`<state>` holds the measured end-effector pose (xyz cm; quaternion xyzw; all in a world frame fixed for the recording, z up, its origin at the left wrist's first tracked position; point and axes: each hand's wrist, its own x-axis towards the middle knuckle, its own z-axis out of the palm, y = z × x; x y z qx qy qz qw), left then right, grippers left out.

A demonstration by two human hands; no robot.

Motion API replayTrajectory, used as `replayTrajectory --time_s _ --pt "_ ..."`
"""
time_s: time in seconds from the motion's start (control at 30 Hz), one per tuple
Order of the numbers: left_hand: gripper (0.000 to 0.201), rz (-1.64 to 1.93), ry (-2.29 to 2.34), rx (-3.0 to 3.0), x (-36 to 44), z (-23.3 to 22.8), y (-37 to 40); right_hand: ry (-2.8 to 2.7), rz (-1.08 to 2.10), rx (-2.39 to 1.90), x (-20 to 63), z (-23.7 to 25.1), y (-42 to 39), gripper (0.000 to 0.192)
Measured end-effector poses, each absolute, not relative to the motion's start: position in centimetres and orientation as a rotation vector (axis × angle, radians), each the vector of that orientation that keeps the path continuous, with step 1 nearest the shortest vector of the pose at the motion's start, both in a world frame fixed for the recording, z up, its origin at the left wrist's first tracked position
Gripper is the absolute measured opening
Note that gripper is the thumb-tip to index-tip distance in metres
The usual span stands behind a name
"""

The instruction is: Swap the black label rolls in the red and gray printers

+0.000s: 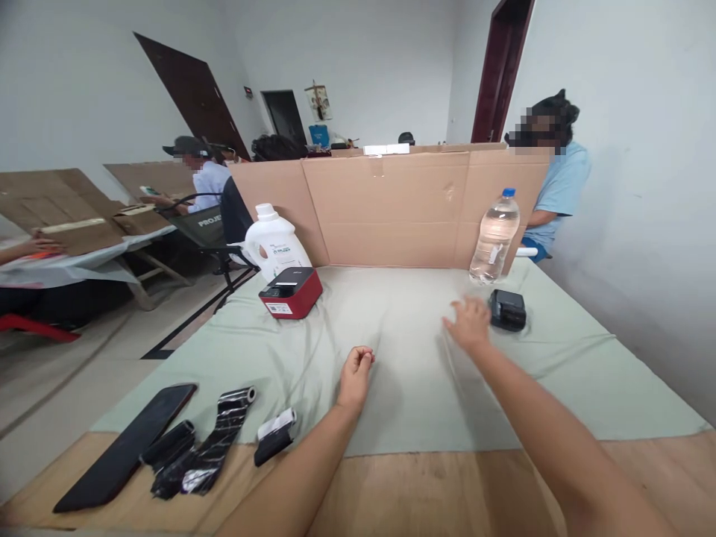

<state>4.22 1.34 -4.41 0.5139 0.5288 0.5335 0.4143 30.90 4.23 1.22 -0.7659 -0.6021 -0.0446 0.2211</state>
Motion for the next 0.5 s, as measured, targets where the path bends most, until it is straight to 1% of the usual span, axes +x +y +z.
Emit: replayTrajectory --time_s 0.03,0.07,0.13,0.2,0.27,0.4,0.47,0.5 --pt "0.008 1.331 1.336 1.293 4.3 -4.3 1.3 -1.538 -0.214 -2.267 33.4 1.9 5.3 0.047" --pt "0.006 1.319 1.338 1.295 4.3 -4.2 1.3 -1.426 -0.225 -2.397 35.6 2.3 6.1 0.056" --pt "0.005 1.295 1.331 1.308 4.5 -4.2 1.3 -1.2 -0.087 -2.565 39.1 2.2 6.7 0.072" --pt "0.006 1.279 1.317 1.337 4.5 -4.2 1.4 -1.075 0.096 -2.595 40.8 1.3 6.5 0.086" --pt "0.007 1.267 1.299 1.378 4.6 -4.2 1.5 -1.016 0.124 -2.561 40.9 0.0 6.1 0.088" --pt "0.007 1.281 1.277 1.415 4.4 -4.4 1.6 -0.925 0.044 -2.518 38.4 -1.1 5.7 0.082" --pt "0.005 1.311 1.242 1.403 4.3 -4.4 1.7 -1.0 0.022 -2.403 36.1 -0.9 5.5 0.082" --pt "0.007 1.317 1.205 1.379 4.2 -4.4 1.7 -1.096 0.008 -2.295 34.6 -0.7 5.2 0.082"
